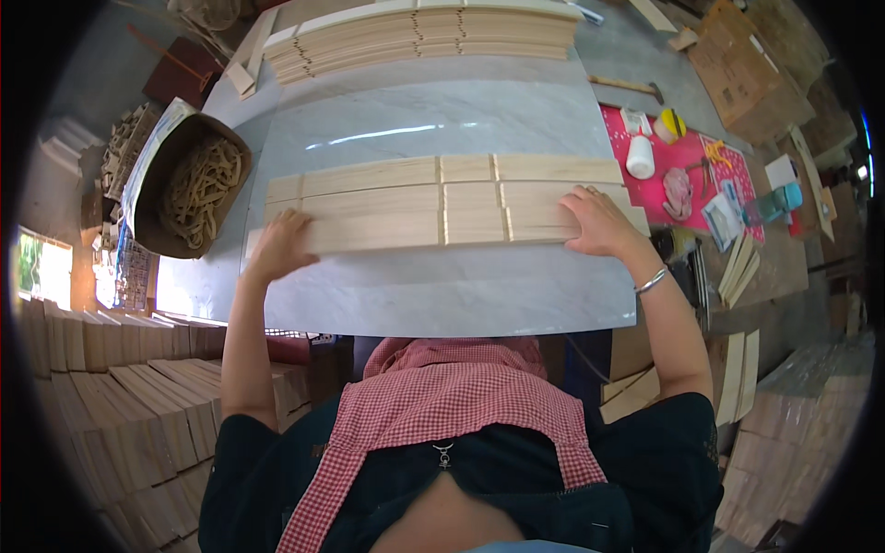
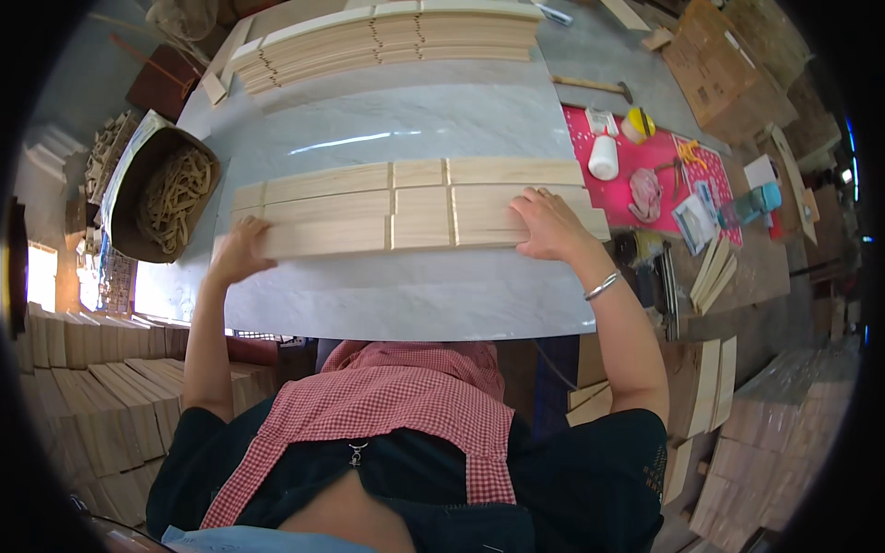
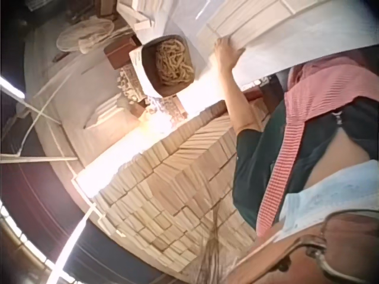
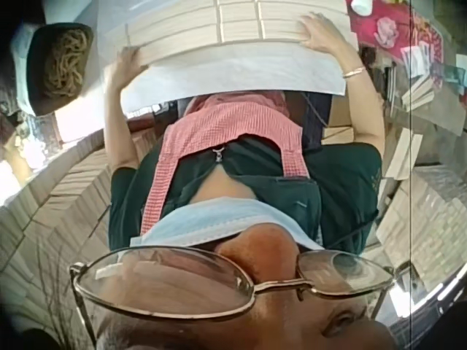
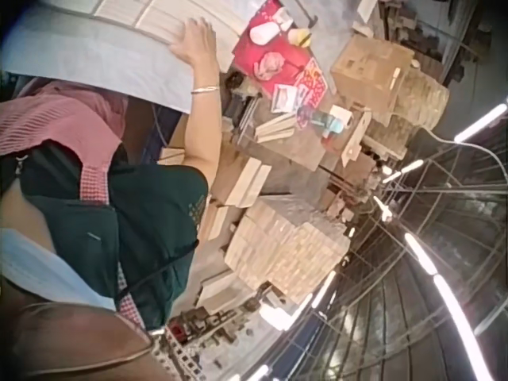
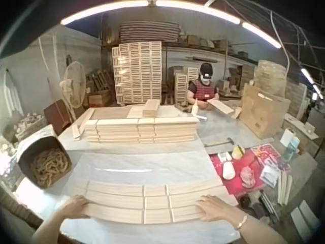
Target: Assembling small wooden boxes using wood glue and a pneumatic nail gun.
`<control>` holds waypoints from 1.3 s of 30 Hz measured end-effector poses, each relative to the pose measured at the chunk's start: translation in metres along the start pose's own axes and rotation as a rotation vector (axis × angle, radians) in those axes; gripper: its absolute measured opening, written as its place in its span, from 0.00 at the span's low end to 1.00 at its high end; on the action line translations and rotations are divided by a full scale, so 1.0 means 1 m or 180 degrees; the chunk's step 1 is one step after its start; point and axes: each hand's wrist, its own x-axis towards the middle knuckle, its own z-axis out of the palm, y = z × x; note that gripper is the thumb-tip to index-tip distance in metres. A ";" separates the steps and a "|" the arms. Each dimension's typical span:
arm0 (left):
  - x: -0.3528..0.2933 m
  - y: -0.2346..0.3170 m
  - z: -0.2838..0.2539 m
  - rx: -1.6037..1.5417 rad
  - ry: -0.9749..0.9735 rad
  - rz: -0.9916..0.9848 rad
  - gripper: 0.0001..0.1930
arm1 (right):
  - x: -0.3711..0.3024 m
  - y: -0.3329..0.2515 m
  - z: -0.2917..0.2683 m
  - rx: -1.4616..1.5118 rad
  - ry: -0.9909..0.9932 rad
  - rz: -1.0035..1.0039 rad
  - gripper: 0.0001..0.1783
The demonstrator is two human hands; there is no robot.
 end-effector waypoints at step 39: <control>-0.126 -0.019 0.104 -0.0308 0.1348 -0.0376 0.39 | -0.128 -0.053 0.058 0.1044 0.2084 0.0368 0.17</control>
